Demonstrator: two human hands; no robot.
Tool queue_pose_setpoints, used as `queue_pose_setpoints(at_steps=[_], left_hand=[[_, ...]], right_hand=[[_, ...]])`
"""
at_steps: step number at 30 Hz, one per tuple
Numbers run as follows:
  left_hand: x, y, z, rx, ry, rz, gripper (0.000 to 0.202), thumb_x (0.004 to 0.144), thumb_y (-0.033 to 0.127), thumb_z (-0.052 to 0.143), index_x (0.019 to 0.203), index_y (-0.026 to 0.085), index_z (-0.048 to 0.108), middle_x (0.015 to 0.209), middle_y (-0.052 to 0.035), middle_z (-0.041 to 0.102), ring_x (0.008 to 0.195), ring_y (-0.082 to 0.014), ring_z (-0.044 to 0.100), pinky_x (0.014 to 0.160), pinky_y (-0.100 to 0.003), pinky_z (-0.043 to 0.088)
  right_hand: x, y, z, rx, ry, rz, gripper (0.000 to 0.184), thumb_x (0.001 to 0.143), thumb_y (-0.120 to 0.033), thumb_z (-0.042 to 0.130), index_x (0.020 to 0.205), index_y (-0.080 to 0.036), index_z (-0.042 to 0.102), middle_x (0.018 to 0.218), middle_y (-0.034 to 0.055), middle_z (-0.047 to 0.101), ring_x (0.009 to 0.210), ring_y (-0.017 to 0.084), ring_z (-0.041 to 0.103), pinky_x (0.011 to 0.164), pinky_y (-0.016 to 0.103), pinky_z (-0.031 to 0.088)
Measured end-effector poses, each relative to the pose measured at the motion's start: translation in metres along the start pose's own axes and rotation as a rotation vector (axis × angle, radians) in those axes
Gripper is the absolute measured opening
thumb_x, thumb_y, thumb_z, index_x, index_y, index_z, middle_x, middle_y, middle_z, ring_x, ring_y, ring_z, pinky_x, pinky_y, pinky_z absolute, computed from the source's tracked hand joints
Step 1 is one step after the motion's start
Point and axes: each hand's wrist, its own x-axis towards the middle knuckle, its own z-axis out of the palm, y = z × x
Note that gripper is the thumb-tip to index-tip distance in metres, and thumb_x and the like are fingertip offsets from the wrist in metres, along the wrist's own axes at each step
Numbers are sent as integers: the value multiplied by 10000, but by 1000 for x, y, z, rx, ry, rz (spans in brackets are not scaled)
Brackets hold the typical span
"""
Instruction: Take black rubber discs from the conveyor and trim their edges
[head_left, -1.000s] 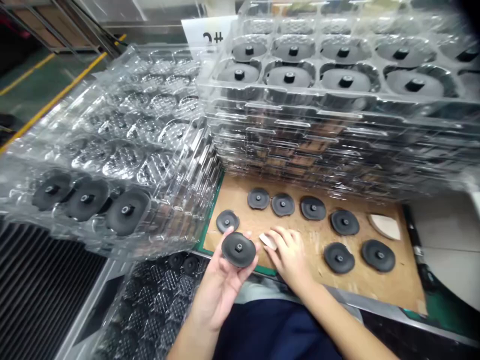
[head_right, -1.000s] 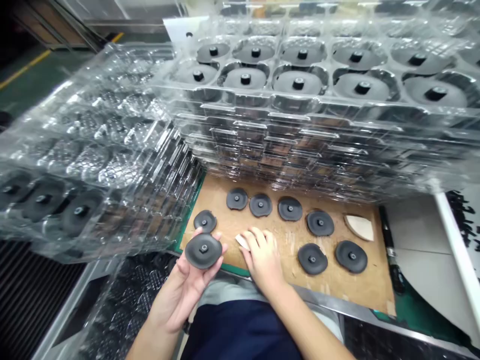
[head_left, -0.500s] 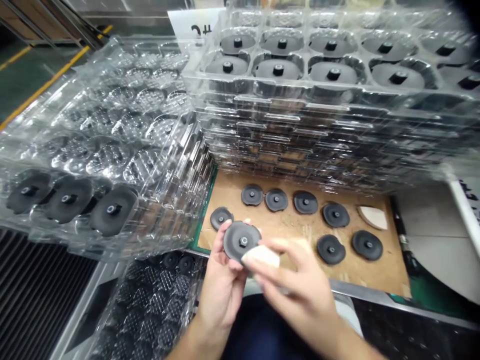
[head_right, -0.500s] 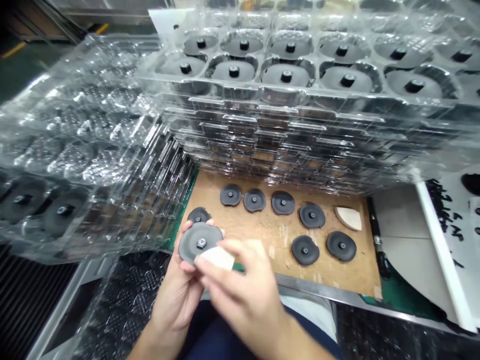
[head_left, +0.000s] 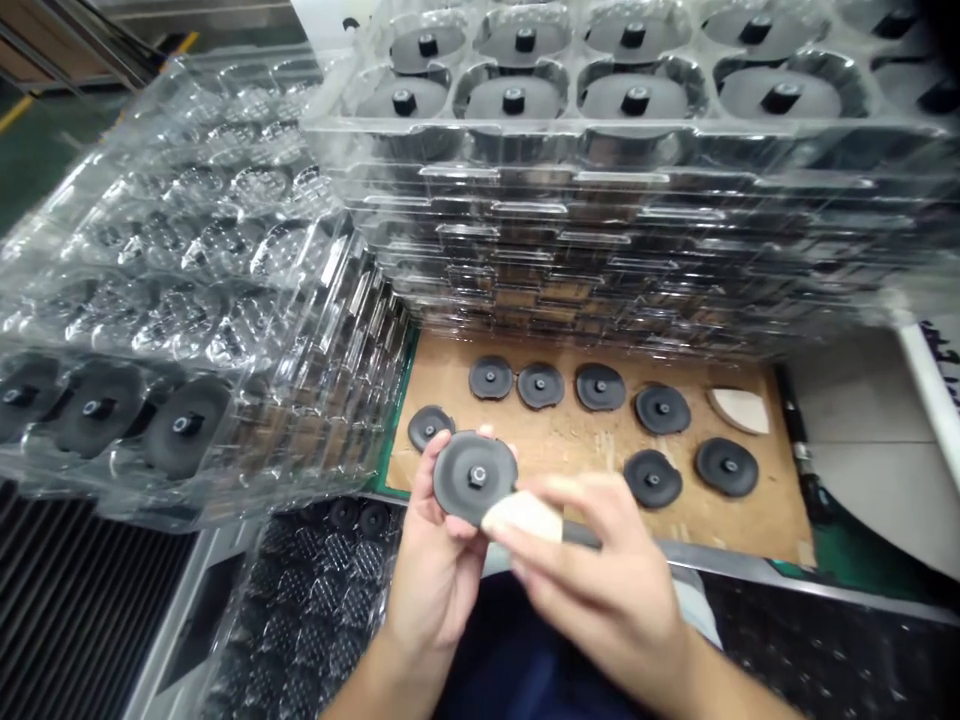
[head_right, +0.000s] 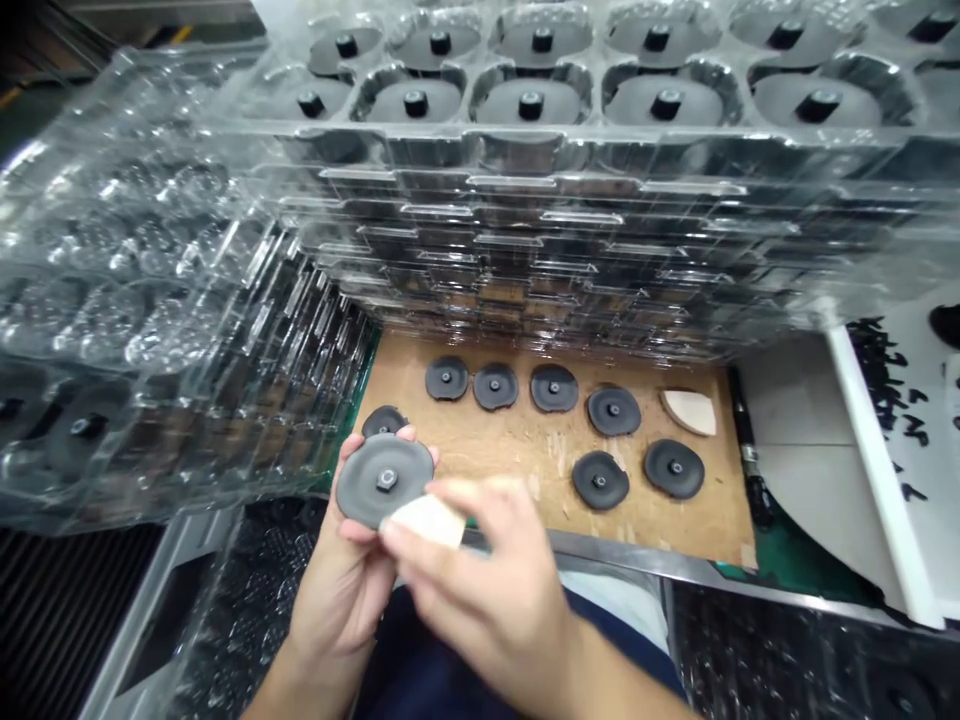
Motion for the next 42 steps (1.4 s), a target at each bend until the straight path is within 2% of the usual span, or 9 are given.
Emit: queue_pose_setpoints(at_steps=[5,8,14,19,25,29,35,38,42], left_hand=[[0,2,4,-6,-39,-33,504,568,229,829,1034,316,659,1090,5,719,1016,-155,654,827,-206,535],[-1,3,4,9,-62,-87,497,583,238,822,1047,317,663,1118,-24,709,1018,-179,656,828,-220,538],[-1,-1,3,29,-88,-139,544,554,285,830,1070,335,664,1125,16,700,1003,-168,656,849,-238,537],[0,-1,5,78,-162,-168,507,600,328,798,1088,335,659,1123,-22,706,1034,-208,650,867,-252,526],[2,-6,11,119,-146,-142,543,569,303,826,1085,339,661,1100,-6,707,956,-178,674,780,-206,544],[5,-4,17,119,-204,-184,509,581,326,811,1068,334,662,1113,-19,707,1002,-213,664,855,-265,532],[5,-16,33,96,-173,-125,511,588,225,820,1053,345,643,1126,7,698,1032,-181,649,843,-207,519],[2,-21,42,91,-143,-106,476,611,237,807,1042,344,635,1123,9,697,994,-194,667,818,-234,540],[1,-27,49,110,-119,-30,505,574,220,829,1031,318,638,1108,6,703,1023,-182,651,815,-196,529]], right_hand=[[10,14,-13,-38,33,1,245,832,-148,590,1002,-267,719,1066,73,630,1000,221,539,851,417,473],[9,13,-18,36,-9,23,262,822,-118,590,1000,-261,718,1059,73,635,991,212,553,819,388,498],[14,22,-22,33,4,-32,235,850,-163,580,1009,-277,710,1107,61,629,1034,213,545,867,411,484],[1,18,-33,6,-21,21,245,836,-113,570,984,-242,717,1053,70,625,963,194,556,808,362,500],[2,18,-38,-30,60,-11,229,828,-112,594,1000,-209,711,1099,95,610,1017,219,534,866,407,463],[-6,13,-41,-13,48,9,247,808,-70,592,980,-200,713,1050,85,611,983,202,535,809,352,488],[-14,10,-38,-67,188,70,220,831,-148,581,1001,-212,705,1044,85,593,954,215,526,812,381,461],[-19,8,-36,-5,197,41,217,828,-155,579,991,-215,709,1029,80,589,927,203,533,791,358,461],[-21,8,-38,-37,212,141,218,827,-162,594,1004,-220,707,987,76,615,906,202,547,786,351,459]])
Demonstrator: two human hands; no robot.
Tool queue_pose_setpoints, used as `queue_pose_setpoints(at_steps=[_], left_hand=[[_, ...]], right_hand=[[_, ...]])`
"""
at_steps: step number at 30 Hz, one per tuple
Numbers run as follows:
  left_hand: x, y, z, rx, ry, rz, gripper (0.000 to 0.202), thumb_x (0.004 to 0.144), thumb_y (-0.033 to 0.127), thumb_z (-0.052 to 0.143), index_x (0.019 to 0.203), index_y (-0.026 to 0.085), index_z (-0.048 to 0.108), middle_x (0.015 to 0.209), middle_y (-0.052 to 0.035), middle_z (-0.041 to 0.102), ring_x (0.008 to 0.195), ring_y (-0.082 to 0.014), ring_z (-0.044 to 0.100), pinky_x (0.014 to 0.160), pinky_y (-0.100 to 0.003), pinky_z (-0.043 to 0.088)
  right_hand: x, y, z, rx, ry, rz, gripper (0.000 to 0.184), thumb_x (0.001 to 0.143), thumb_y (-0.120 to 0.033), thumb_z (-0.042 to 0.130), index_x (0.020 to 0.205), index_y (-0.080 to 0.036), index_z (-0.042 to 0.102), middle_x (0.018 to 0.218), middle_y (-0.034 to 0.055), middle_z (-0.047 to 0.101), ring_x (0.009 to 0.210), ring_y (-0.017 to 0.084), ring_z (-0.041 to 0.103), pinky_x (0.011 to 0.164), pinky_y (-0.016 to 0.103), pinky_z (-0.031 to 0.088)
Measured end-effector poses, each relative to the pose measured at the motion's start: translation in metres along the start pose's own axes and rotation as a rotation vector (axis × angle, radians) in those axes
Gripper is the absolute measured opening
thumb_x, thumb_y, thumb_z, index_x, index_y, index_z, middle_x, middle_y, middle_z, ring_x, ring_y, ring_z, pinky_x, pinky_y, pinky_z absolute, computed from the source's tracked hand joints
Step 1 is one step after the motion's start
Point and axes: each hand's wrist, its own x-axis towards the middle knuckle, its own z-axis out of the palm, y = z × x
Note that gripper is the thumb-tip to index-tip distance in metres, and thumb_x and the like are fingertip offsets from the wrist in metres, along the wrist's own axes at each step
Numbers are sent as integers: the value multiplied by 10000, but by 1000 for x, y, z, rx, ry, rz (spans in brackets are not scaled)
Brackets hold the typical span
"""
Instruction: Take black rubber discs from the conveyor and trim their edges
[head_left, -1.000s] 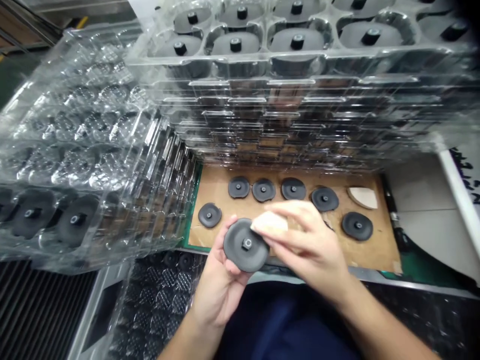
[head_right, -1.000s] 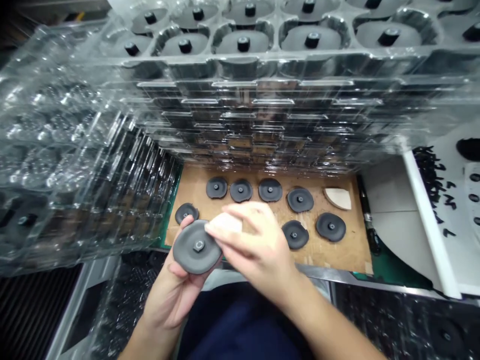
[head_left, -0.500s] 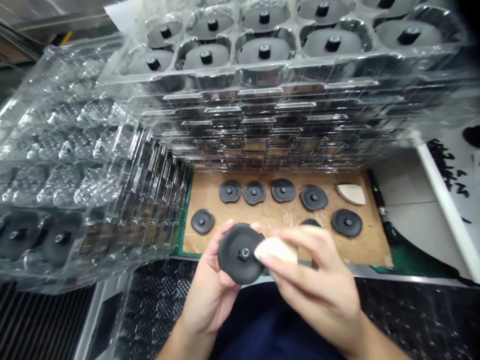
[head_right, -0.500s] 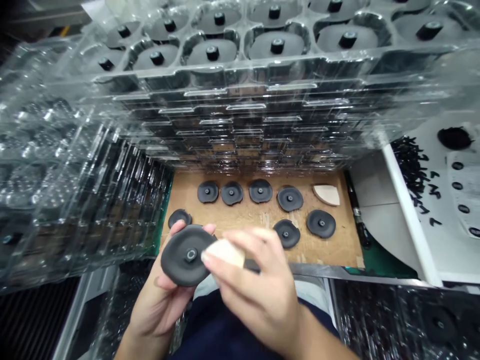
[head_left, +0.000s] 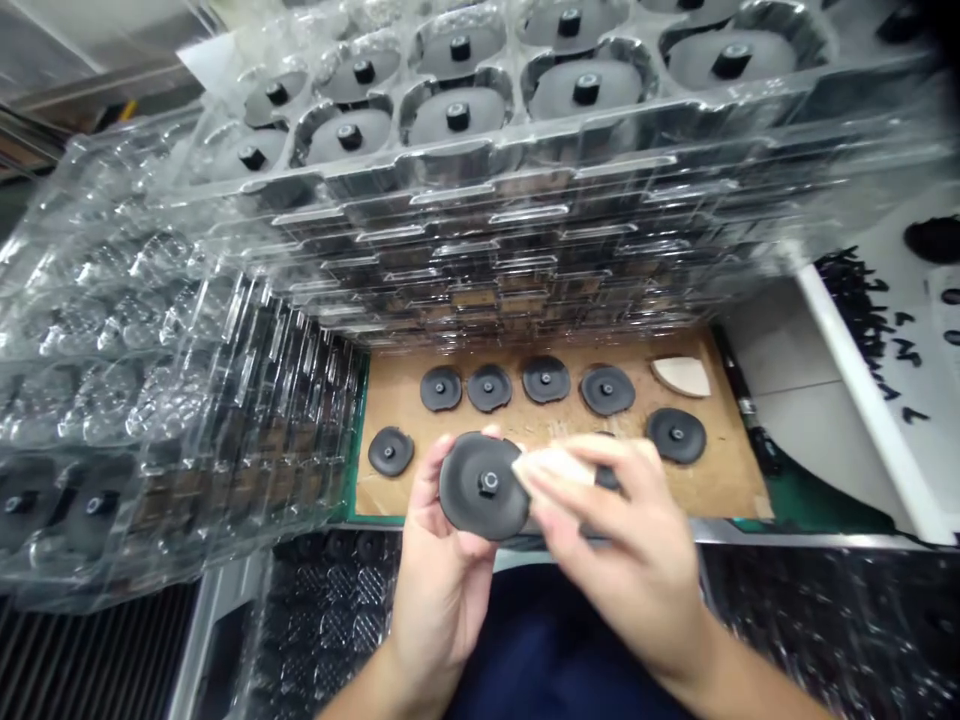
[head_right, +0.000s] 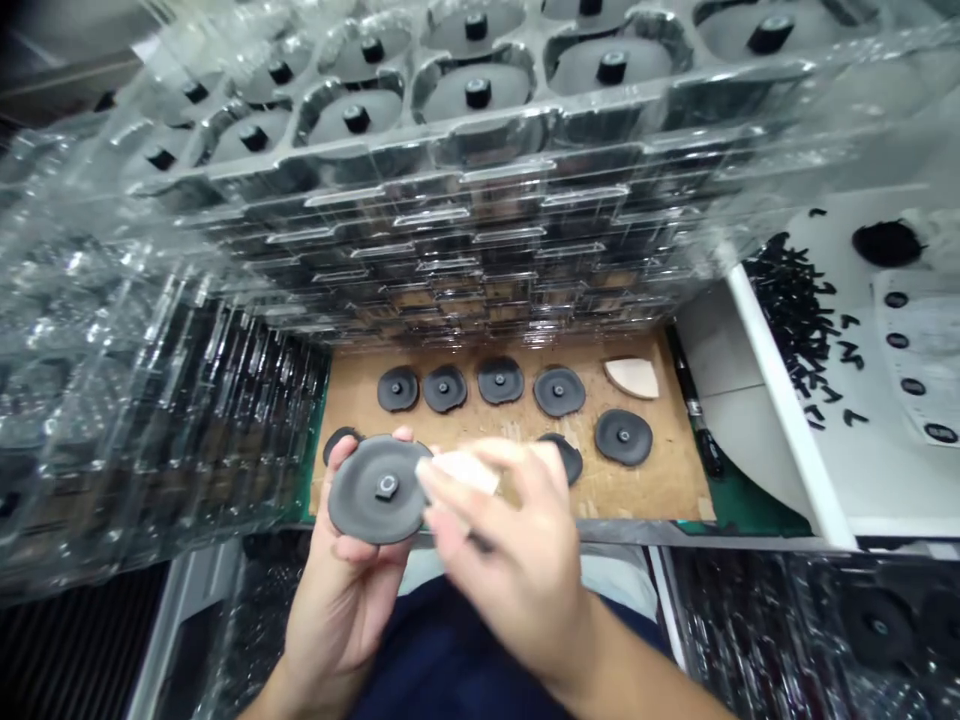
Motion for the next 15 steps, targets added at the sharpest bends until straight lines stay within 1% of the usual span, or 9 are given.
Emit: queue_pose_setpoints(at_steps=[3,5,6,8,9,11,12,13,15], left_hand=[[-2,-2,-2,3,-35,-51,488,611,238,807,1052,343,628,1122,16,696,1013,-196,657,845,-244,532],[-2,-1,-5,24,-18,-75,500,629,260,795,1090,341,617,1150,-2,684,1043,-202,644,852,-245,529],[-3,0,-7,37,1,-89,516,634,279,790,1113,337,609,1172,-15,674,1062,-208,635,865,-253,525],[-2,4,-11,57,31,-137,543,645,330,774,1156,331,589,1216,-39,650,1074,-225,629,898,-291,516],[-2,5,-12,63,39,-162,555,644,347,770,1166,329,583,1226,-44,644,1067,-232,633,915,-313,510],[-1,7,-15,73,59,-192,581,633,369,769,1179,318,577,1235,-50,637,1058,-241,638,941,-333,495],[0,7,-16,77,70,-197,599,630,381,767,1192,309,569,1235,-55,637,1059,-241,637,946,-331,491],[0,6,-18,79,80,-200,616,637,393,760,1212,303,556,1235,-62,637,1062,-242,636,947,-330,490],[1,3,-20,76,97,-202,642,669,410,735,1260,288,517,1241,-83,633,1085,-248,623,945,-335,492]], right_hand=[[1,4,-3,67,3,-80,228,834,-190,584,1024,-220,706,1026,86,623,919,205,559,795,354,462],[0,13,-6,116,-24,-30,221,827,-191,603,1018,-229,707,1014,77,652,919,199,583,806,349,467],[-2,18,-7,162,-39,65,202,828,-210,613,1003,-236,710,1002,71,669,925,198,596,812,344,473],[-12,28,-9,358,-44,385,193,867,-325,568,965,-238,710,933,62,695,862,192,633,748,321,508],[-20,32,-9,488,-55,588,270,885,-414,518,953,-230,703,845,57,700,758,182,646,649,296,521],[-40,37,-6,700,-122,944,433,872,-565,444,919,-205,681,671,35,665,533,149,608,455,239,470],[-51,38,-4,753,-161,1062,469,849,-606,450,892,-193,669,604,17,633,457,133,574,400,220,430],[-60,38,-1,773,-200,1132,476,822,-624,480,861,-184,657,563,3,606,421,124,557,381,209,408],[-74,40,3,764,-245,1155,442,785,-606,553,803,-173,642,549,-7,593,435,120,572,409,201,415]])
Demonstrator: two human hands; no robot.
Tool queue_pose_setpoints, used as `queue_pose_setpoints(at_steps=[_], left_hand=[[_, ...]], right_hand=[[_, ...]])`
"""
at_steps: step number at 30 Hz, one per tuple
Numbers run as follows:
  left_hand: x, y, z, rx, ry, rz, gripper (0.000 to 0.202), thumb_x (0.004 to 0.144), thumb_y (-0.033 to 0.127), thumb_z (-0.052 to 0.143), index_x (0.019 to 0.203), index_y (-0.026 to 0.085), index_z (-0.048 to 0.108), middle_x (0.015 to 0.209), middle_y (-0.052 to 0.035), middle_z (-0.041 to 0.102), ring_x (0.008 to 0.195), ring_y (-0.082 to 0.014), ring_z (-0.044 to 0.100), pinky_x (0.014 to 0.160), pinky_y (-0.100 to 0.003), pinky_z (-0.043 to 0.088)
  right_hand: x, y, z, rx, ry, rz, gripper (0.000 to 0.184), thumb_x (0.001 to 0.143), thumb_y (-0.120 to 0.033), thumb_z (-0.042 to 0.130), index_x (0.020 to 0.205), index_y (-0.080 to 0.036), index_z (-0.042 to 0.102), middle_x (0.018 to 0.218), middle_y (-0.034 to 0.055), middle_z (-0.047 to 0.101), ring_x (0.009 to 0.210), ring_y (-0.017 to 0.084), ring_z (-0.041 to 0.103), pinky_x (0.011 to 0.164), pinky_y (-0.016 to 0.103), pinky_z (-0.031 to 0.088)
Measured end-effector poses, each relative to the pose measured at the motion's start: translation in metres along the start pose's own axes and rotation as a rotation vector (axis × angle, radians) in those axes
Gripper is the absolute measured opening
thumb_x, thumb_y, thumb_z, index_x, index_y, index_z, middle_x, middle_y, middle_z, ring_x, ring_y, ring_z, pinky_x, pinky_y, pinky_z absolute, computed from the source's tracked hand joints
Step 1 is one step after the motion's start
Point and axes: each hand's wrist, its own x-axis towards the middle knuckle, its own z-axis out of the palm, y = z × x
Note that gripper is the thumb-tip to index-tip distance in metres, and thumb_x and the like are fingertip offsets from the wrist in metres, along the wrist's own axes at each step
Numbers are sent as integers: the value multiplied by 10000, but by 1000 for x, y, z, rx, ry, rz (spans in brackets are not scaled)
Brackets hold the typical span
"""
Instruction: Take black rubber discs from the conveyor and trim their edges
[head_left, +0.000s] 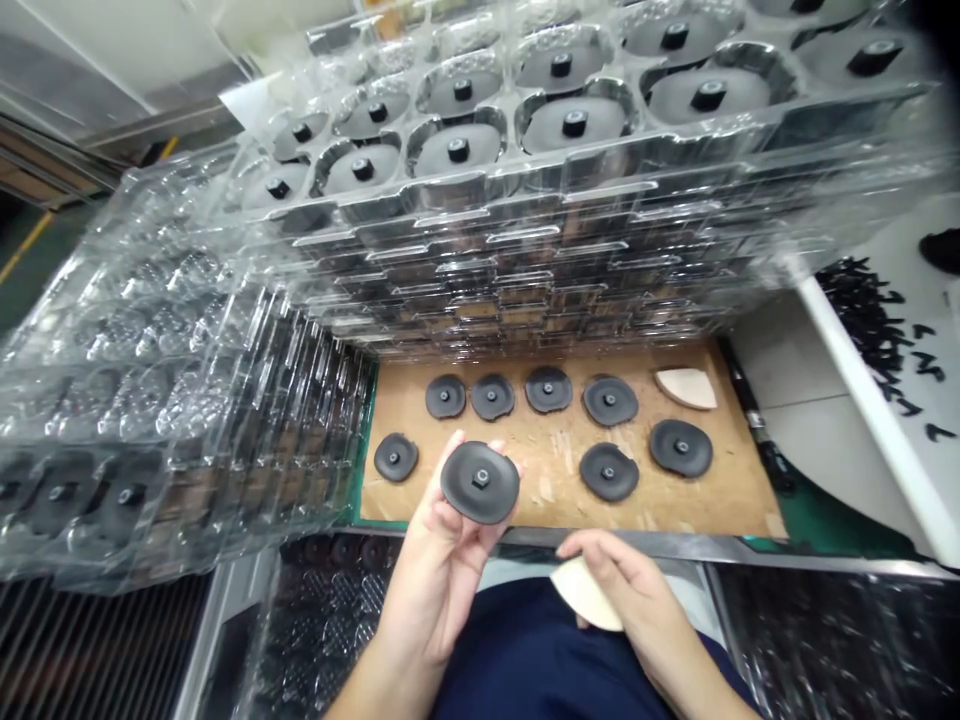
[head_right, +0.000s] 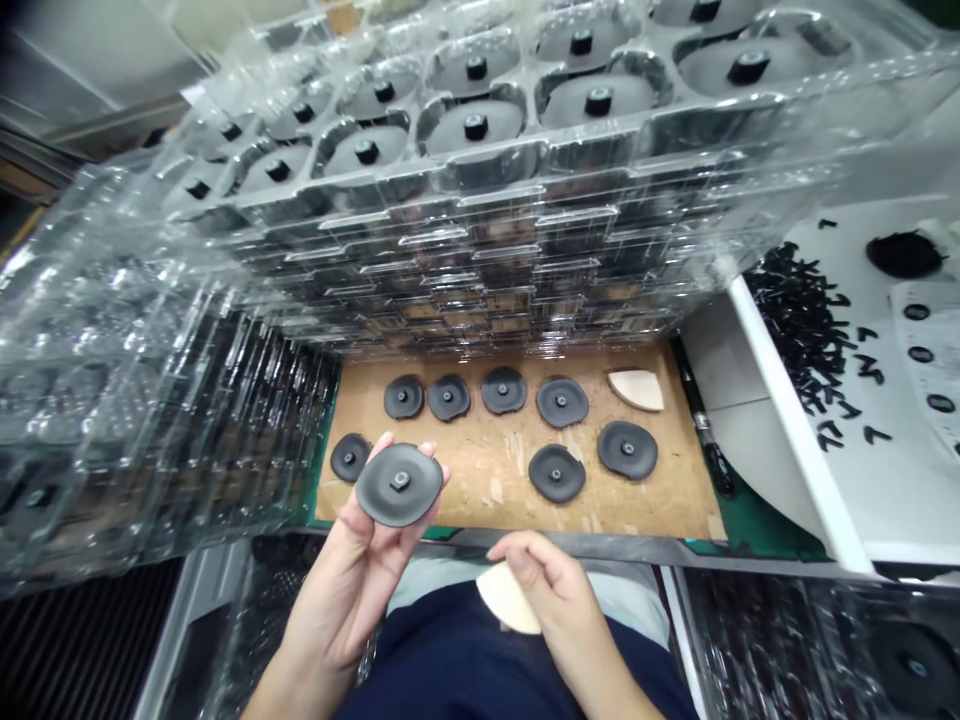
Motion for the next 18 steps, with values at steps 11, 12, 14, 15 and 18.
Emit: queue_pose_setpoints(at_steps=[11,12,14,15,18], left_hand=[[-4,-11,8,5,-110,-42,493,742,329,698,1208,220,580,1161,-99,675,1042,-221,639,866,-291,530],[-5,-11,7,26,-115,-65,480,738,313,705,1195,218,591,1139,-97,683,1009,-214,650,836,-276,537],[-6,-11,5,71,-99,-100,465,713,243,735,1161,217,613,1113,-87,690,958,-199,661,792,-246,541],[-6,-11,5,84,-80,-103,459,693,211,751,1135,219,628,1098,-78,695,939,-191,664,772,-229,539],[-7,-9,5,104,-34,-90,408,650,208,779,1042,199,668,1000,-57,716,880,-177,669,717,-197,536]], right_hand=[[0,-88,27,-441,40,-865,222,887,-193,505,1080,-186,617,994,58,659,909,150,613,814,259,491],[-2,-95,33,-509,-7,-944,224,889,-159,486,1068,-164,620,966,64,663,901,149,615,822,259,489],[-4,-104,41,-627,-171,-943,211,883,-117,479,1016,-155,637,891,44,665,817,126,621,752,221,498],[-4,-106,43,-675,-247,-904,202,878,-103,483,978,-164,648,858,25,664,774,113,617,714,202,496],[-2,-106,46,-716,-210,-912,195,880,-101,487,960,-152,657,867,30,669,791,118,618,747,213,494]])
